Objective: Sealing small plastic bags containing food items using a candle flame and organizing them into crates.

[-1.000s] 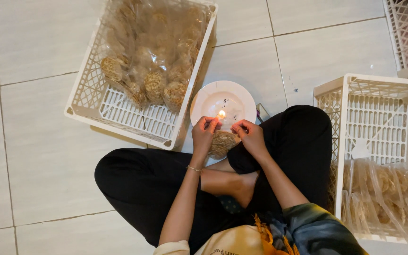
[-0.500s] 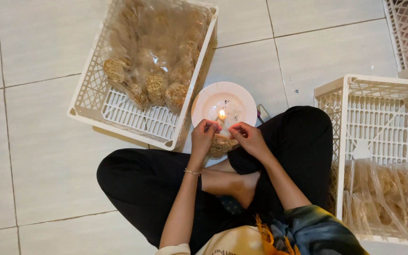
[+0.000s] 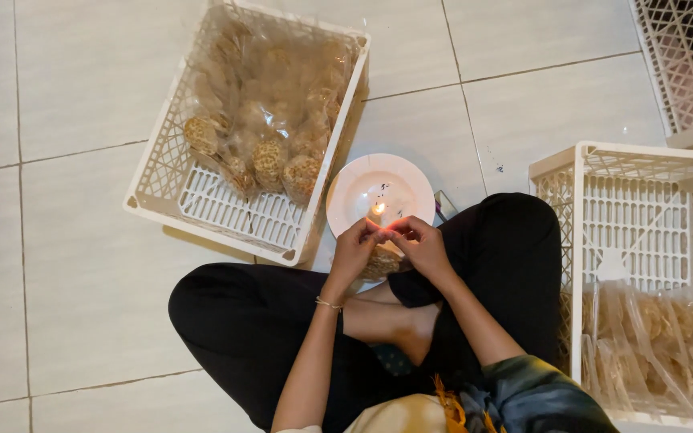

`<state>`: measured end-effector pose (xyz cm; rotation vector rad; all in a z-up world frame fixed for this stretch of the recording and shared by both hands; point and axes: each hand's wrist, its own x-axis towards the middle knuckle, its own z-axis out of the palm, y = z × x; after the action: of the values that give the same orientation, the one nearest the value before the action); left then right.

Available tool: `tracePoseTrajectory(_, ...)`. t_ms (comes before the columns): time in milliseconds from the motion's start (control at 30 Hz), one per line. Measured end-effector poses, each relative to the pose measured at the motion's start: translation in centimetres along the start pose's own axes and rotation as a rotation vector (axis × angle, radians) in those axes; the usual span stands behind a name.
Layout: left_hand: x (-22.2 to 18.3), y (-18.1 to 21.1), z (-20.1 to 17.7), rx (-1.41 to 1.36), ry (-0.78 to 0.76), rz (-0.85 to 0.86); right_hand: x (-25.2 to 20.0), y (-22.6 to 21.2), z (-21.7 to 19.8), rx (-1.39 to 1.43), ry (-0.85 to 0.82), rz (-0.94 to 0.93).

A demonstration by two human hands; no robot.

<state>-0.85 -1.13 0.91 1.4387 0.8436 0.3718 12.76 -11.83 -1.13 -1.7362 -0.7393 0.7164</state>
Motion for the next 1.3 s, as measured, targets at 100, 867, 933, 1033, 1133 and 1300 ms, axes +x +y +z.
tracePoseTrajectory(100,-0.3,0.9,-0.1,-0.013,0.006,-0.023,-0.1,-0.3,-0.1,-0.011,0.015,-0.062)
tracePoseTrajectory(867,-0.2,1.0,-0.4,0.025,0.014,-0.017,-0.5,-1.1,-0.1,0.084,0.036,-0.133)
tracePoseTrajectory(933,-0.1,0.9,-0.4,0.034,0.01,-0.015,-0.5,-1.0,-0.1,0.079,0.045,-0.131)
tracePoseTrajectory(1033,0.0,0.5,-0.4,0.019,0.024,-0.019,-0.5,-1.1,-0.1,0.173,0.031,-0.122)
tracePoseTrajectory(1133,0.0,0.4,-0.4,0.034,0.019,-0.016,-0.6,-1.3,0.1,0.217,0.034,-0.14)
tracePoseTrajectory(1300,-0.2,0.9,-0.5,0.001,0.001,-0.031,-0.5,-2.2,0.1,0.24,0.058,-0.195)
